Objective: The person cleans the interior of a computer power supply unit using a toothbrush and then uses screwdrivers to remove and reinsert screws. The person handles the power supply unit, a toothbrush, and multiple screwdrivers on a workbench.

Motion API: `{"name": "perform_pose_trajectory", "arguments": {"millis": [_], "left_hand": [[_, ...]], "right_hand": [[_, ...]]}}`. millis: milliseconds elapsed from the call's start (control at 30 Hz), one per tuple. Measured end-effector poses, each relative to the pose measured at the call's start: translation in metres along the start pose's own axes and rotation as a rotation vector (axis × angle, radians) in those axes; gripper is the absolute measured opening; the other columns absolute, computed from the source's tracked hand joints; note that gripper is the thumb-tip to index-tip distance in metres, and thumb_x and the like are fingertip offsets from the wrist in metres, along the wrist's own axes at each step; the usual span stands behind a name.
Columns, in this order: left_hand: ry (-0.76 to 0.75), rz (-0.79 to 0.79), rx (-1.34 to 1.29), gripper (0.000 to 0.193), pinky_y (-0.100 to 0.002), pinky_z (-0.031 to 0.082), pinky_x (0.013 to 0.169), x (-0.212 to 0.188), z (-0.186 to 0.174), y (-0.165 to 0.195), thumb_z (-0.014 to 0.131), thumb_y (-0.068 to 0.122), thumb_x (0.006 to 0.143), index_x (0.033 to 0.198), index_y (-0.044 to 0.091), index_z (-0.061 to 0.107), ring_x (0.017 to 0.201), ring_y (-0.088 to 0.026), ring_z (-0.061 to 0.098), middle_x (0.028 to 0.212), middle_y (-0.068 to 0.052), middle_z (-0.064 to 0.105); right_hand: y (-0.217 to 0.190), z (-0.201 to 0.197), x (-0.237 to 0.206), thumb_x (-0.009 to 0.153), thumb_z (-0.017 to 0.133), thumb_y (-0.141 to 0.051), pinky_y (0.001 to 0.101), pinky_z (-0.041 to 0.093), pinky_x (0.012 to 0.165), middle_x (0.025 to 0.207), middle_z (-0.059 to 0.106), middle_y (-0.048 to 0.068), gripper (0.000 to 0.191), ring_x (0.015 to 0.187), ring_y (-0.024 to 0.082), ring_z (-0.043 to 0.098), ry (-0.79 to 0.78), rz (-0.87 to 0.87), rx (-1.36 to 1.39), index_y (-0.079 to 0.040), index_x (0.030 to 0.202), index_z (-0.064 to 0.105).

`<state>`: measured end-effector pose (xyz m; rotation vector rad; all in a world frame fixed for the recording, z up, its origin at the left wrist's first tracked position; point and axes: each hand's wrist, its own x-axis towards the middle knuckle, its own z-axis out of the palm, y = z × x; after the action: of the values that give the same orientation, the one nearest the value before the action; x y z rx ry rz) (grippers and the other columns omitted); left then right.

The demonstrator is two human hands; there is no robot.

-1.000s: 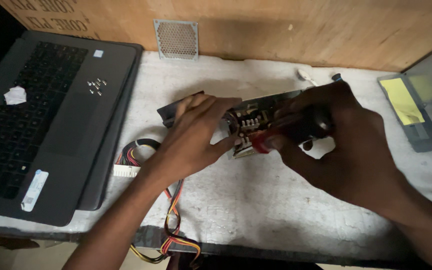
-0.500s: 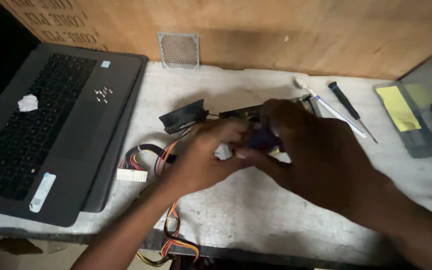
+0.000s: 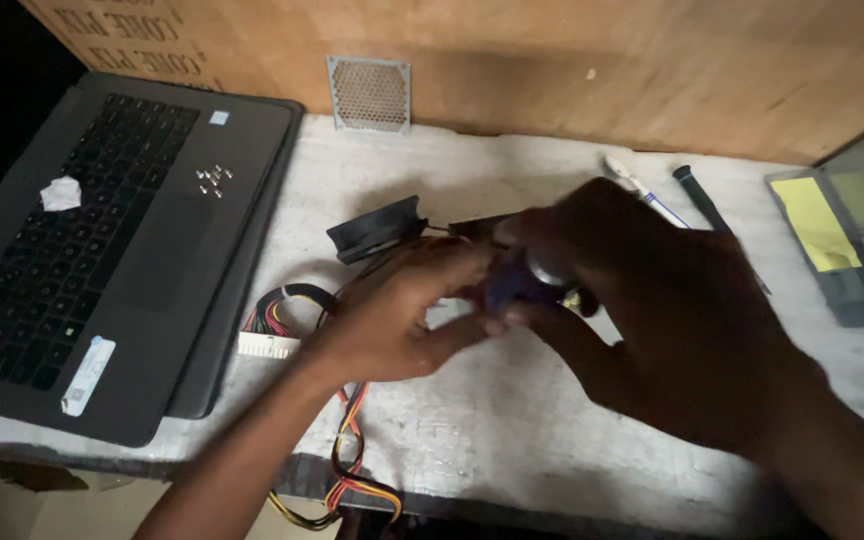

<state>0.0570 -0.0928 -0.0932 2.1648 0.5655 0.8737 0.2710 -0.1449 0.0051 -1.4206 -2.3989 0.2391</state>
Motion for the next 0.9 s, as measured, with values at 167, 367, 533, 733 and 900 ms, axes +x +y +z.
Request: {"name": "perform_pose_trajectory", "arguments": {"millis": [167,367,533,733,900], "left_hand": [[0.087,-0.069,-0.213,0.04,-0.032,0.06,0.092,0.002,0.011,-0.004,0.082,0.007,0.087,0.115,0.001,0.054,0.105,-0.017,0.074,0.106,-0.009,0.07],[0.006,0.021,-0.18,0.047,-0.032,0.058,0.093,0.001,0.002,-0.01,0.08,-0.001,0.087,0.127,0.001,0.055,0.11,-0.017,0.073,0.115,-0.01,0.073],[0.017,-0.076,-0.3,0.056,-0.031,0.057,0.09,-0.001,0.006,-0.005,0.077,-0.003,0.088,0.136,0.003,0.048,0.103,-0.013,0.072,0.109,-0.005,0.073],[0.108,-0.137,-0.465,0.042,-0.029,0.059,0.089,0.0,0.017,-0.019,0.079,-0.006,0.09,0.119,0.004,0.05,0.106,-0.012,0.071,0.106,-0.005,0.071],[0.068,-0.087,-0.386,0.038,-0.029,0.059,0.095,-0.003,0.008,-0.027,0.073,-0.007,0.093,0.126,0.003,0.058,0.113,-0.013,0.072,0.118,-0.007,0.075]], "right_hand": [[-0.003,0.011,0.009,0.073,0.085,-0.054,0.0403,0.056,0.076,0.107,0.071,0.003,0.064,0.095,0.024,0.072,-0.003,0.137,-0.119,-0.015,0.119,0.064],[0.015,0.013,-0.005,0.084,0.079,-0.015,0.0343,0.06,0.067,0.133,0.064,0.013,0.058,0.091,0.019,0.071,0.083,-0.195,0.367,-0.006,0.136,0.055],[0.013,0.013,-0.003,0.087,0.079,-0.022,0.0316,0.064,0.07,0.115,0.067,0.009,0.049,0.098,0.017,0.073,0.11,-0.097,0.206,-0.012,0.131,0.06],[0.01,0.013,0.008,0.081,0.086,-0.025,0.0418,0.059,0.078,0.122,0.062,0.014,0.07,0.102,0.03,0.069,0.16,-0.177,0.047,-0.008,0.142,0.056],[0.01,0.008,0.005,0.086,0.071,-0.005,0.0333,0.062,0.081,0.136,0.057,0.015,0.058,0.111,0.028,0.07,0.173,-0.285,0.322,-0.01,0.141,0.054]]}}
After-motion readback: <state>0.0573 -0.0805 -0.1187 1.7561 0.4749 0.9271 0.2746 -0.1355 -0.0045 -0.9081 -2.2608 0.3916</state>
